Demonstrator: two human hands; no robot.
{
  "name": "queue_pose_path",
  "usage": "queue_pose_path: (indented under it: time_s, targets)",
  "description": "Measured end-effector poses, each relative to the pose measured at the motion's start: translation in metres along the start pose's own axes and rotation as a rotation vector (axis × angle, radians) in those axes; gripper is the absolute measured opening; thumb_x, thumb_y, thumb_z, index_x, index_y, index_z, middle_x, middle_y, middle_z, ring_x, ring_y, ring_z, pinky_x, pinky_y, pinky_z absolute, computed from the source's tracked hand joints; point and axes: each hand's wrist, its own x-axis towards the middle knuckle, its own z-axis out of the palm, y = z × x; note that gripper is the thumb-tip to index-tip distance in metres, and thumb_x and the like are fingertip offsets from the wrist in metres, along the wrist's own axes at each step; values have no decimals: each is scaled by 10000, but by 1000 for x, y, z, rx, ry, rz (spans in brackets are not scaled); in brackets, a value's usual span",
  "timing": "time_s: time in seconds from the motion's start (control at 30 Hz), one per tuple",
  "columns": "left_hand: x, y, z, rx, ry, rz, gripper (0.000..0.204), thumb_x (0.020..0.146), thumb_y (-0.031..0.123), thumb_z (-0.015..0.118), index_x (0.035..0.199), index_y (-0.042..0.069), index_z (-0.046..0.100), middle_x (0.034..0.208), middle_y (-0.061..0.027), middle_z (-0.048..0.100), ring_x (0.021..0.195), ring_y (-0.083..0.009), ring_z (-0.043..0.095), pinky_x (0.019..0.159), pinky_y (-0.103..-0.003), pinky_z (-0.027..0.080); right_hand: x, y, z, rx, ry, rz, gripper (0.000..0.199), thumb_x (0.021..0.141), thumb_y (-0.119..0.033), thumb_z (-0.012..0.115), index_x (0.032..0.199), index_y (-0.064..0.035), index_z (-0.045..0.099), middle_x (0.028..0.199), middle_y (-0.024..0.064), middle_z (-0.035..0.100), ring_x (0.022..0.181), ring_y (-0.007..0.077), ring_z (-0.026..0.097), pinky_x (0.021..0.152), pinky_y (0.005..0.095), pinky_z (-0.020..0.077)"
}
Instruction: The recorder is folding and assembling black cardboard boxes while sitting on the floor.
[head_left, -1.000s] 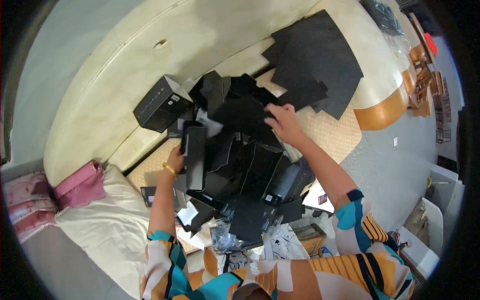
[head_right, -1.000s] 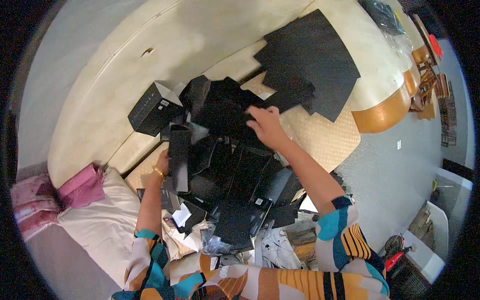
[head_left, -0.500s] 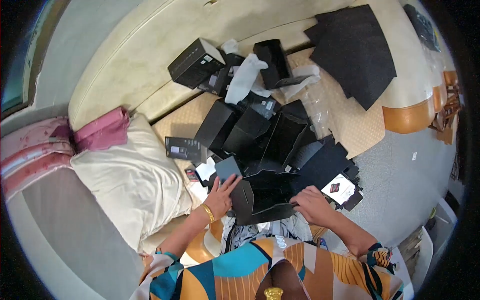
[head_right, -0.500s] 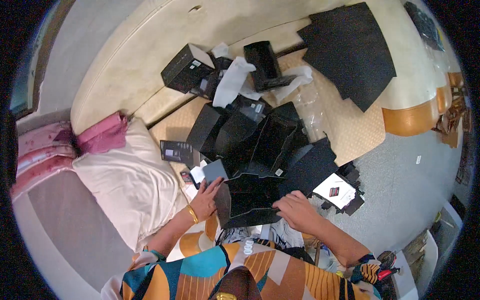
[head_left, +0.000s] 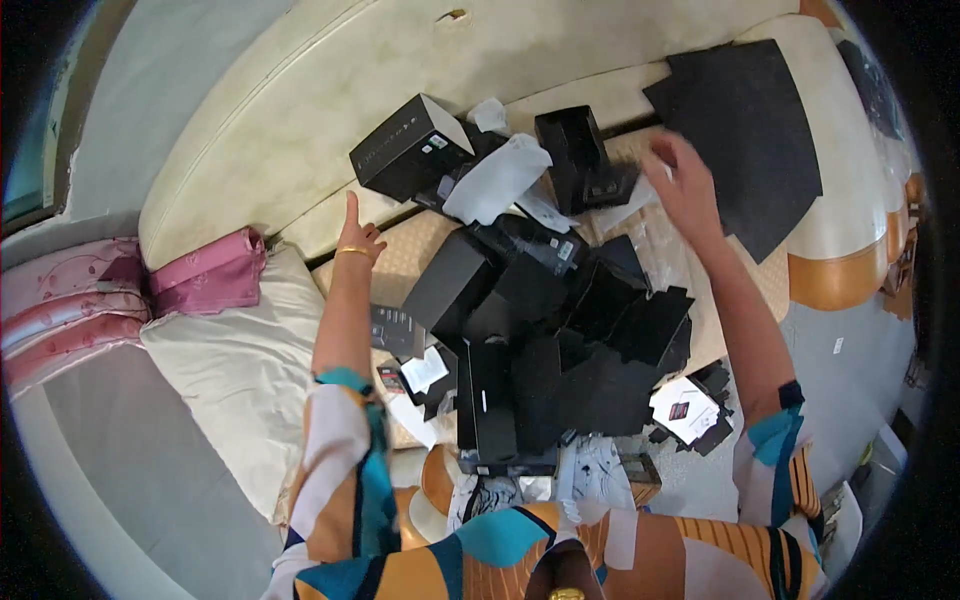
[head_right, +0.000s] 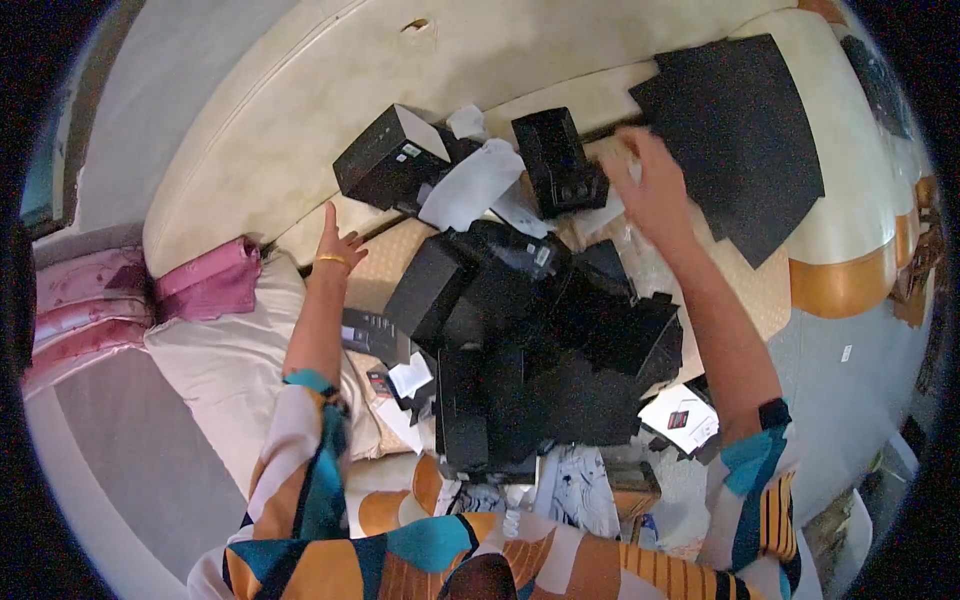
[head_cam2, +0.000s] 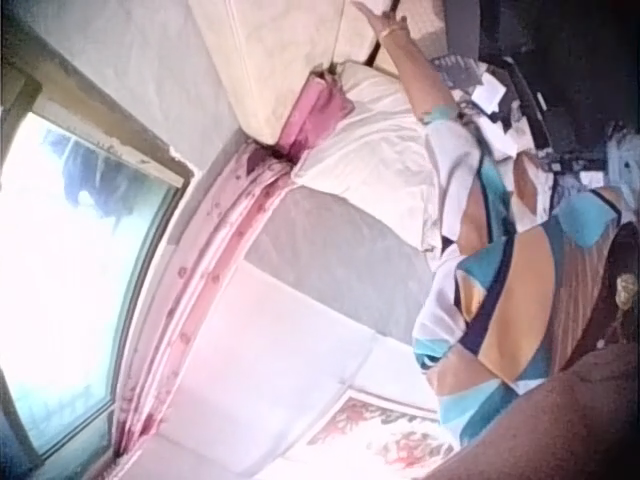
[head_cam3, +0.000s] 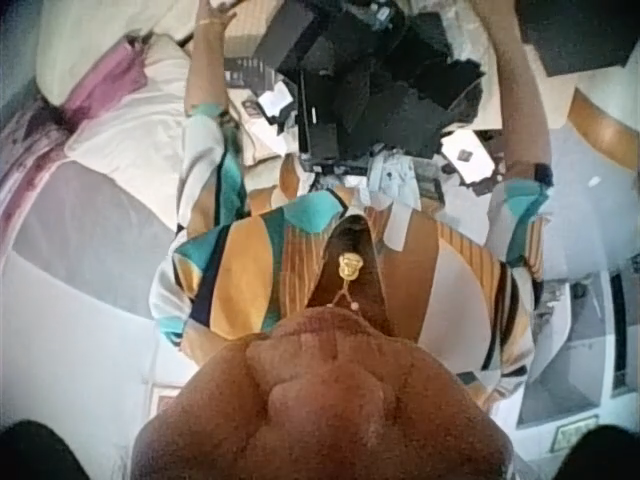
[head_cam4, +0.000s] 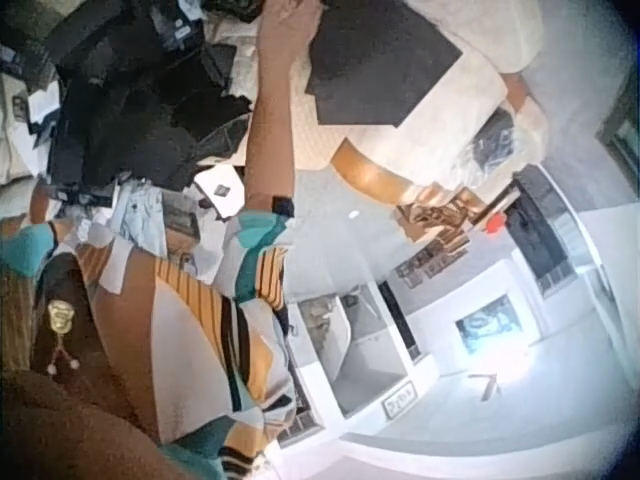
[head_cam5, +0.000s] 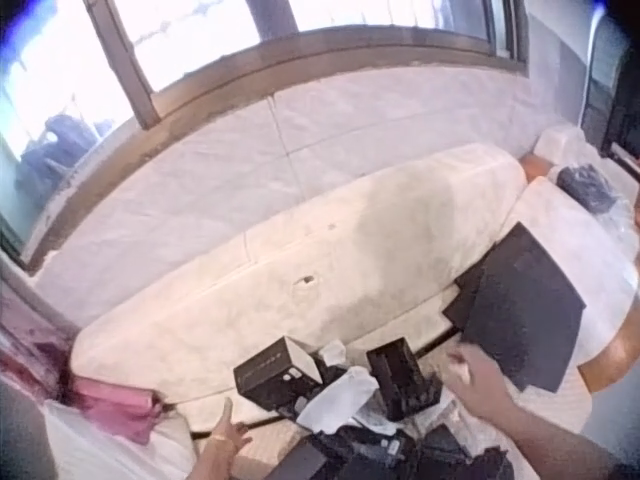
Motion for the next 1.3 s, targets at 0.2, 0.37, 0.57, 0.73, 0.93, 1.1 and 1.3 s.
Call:
queue_pose_path:
  time_s: [0.2,0.37,0.57,0.73,0.93,1.1,1.3]
  targets:
    - [43,-19,60,-75,-60,-73,1183,502,662,672,1369,154,48,1322,-177,229,1206,-387,233,978,-574,117,96,51,88,-140,-450,451,806,674,-408,649,1274,-26,269,1095,215,509,1010,285,511,832,349,419]
    - [40,-25,100,30,-65,-131,961,518,534,711,1292,141,300,1201,-126,353,1145,-390,302,941,-584,199,75,67,143,-432,-315,471,557,691,-243,621,1116,15,372,1002,258,546,966,373,532,848,441,401]
    - [43,-42,90,-79,-288,88,464,729,208,640,1128,58,459,1140,-113,501,1036,-294,495,833,-498,419,45,57,135,-332,-132,207,365,654,-50,524,995,26,418,839,245,577,824,390,564,715,448,455]
    - [-17,-11,139,-82,-625,129,380,792,180,597,1110,20,467,1086,-117,534,988,-270,521,849,-425,432,31,22,94,-189,-141,204,426,656,-30,490,1066,55,414,854,261,570,845,398,554,732,462,443]
    - [-169,60,169,216,-675,425,281,795,135,570,1042,9,521,969,-70,590,877,-191,564,782,-325,454,-27,-53,18,383,-151,77,438,676,-32,486,1107,25,428,950,267,551,949,406,512,832,431,408]
    - [-270,3,84,430,-759,263,494,661,158,672,1100,11,501,1034,-77,580,907,-160,562,822,-294,429,-156,-62,-21,581,-316,112,383,722,10,502,1104,4,474,1006,145,572,894,209,535,807,338,419]
    - [-324,-114,-39,244,-609,1,358,711,137,659,1033,27,548,975,-45,603,889,-141,560,816,-278,425,-289,-54,28,719,-583,446,384,718,-59,544,1092,0,477,952,164,591,865,256,562,777,350,425]
